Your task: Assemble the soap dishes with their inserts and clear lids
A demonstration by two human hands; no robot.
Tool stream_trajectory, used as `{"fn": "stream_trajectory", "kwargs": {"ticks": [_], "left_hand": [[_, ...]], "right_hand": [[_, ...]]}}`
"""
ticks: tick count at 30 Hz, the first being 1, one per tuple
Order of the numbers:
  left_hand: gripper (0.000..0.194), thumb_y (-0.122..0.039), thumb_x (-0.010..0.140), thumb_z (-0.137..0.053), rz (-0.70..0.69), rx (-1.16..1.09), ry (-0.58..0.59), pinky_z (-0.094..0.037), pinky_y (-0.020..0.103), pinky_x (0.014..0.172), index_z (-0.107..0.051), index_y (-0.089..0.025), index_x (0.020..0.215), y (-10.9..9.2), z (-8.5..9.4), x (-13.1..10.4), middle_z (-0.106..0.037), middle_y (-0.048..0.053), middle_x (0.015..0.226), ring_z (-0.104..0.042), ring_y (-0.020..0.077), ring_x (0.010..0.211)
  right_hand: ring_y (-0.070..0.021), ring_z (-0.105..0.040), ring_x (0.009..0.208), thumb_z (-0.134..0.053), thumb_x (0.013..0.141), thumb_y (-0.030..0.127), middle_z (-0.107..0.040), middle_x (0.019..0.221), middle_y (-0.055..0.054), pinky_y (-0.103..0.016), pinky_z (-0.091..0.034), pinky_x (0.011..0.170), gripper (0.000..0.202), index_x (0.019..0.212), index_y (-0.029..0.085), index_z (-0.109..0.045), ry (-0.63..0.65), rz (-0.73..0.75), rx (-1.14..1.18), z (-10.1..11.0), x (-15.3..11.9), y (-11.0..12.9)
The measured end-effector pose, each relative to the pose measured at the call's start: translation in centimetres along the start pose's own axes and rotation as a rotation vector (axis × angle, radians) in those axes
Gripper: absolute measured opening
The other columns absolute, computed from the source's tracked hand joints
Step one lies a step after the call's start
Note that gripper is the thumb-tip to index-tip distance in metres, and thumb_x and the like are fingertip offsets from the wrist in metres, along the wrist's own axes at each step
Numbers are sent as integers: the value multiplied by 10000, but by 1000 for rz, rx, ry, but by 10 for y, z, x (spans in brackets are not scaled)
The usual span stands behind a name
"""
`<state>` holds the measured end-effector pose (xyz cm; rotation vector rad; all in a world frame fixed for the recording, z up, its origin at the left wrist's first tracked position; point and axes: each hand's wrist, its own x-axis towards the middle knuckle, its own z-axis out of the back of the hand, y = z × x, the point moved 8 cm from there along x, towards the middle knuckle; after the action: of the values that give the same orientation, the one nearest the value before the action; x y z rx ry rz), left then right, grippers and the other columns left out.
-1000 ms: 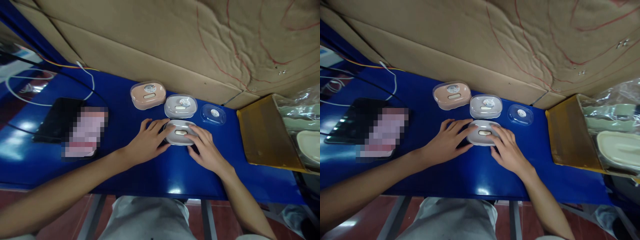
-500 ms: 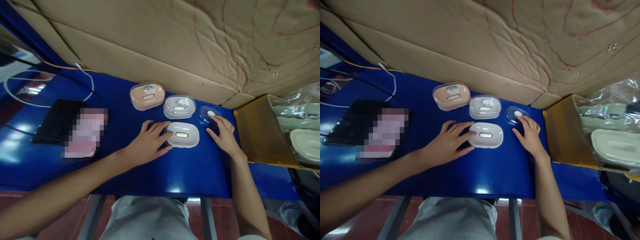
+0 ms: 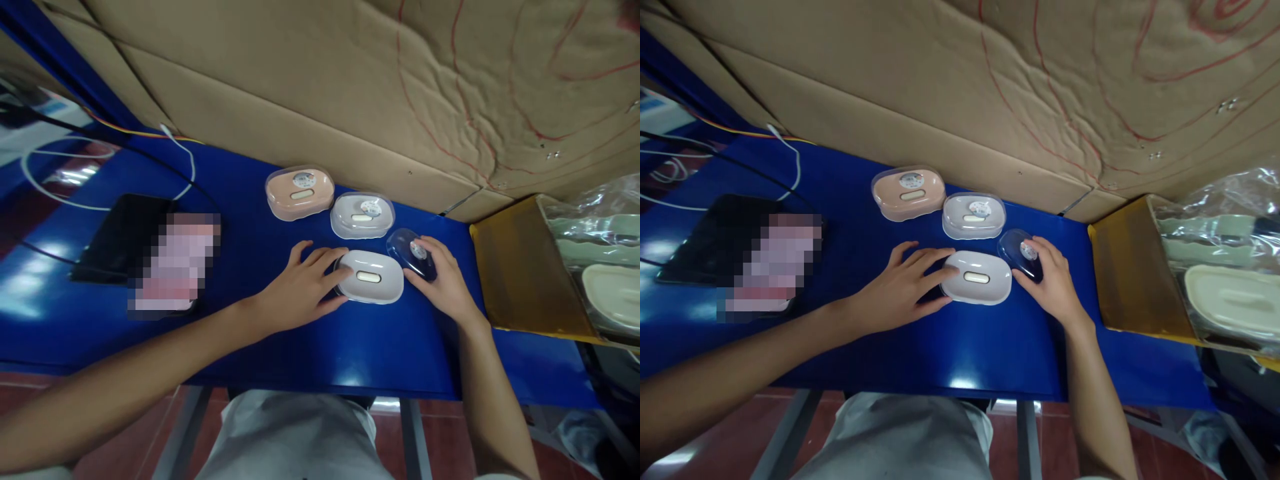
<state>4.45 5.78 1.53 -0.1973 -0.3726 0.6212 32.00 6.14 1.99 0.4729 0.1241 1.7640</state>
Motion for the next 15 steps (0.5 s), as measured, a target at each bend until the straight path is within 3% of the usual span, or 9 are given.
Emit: {"fn": "stream_trajectory", "kwargs": {"ticks": [4, 8, 15], "left_hand": [[450, -360, 1057, -631, 18, -19, -7, -324, 664, 1220, -584, -198, 1474, 2, -1, 0, -579, 202, 1590, -603, 384, 1398], [448, -363, 1059, -630, 13, -23, -14, -326, 674, 1210, -583, -182, 1466, 2, -1, 1, -580, 206, 1589, -611, 392, 1388], [503, -354, 1056, -638, 19, -35, -9, -333, 682, 1212, -554, -174, 1518, 3, -2, 0, -577, 218, 1586, -609, 399, 1393]], "right_hand": [[-401, -544, 1484, -693, 993, 520, -588, 1571, -171, -631, -437, 1191, 538, 1464, 288, -579, -51, 13, -44, 12, 0, 18], [-398, -552, 1473, -712, 982, 543, -594, 1553, -165, -637, -437, 1205, 562, 1468, 298, -571, -65, -9, 9, 16, -1, 20], [-383, -433, 1582, -715, 1004, 515, -458, 1670, -177, -642, -422, 1245, 623, 1545, 303, -490, 102, 111, 176, -9, -7, 51]]}}
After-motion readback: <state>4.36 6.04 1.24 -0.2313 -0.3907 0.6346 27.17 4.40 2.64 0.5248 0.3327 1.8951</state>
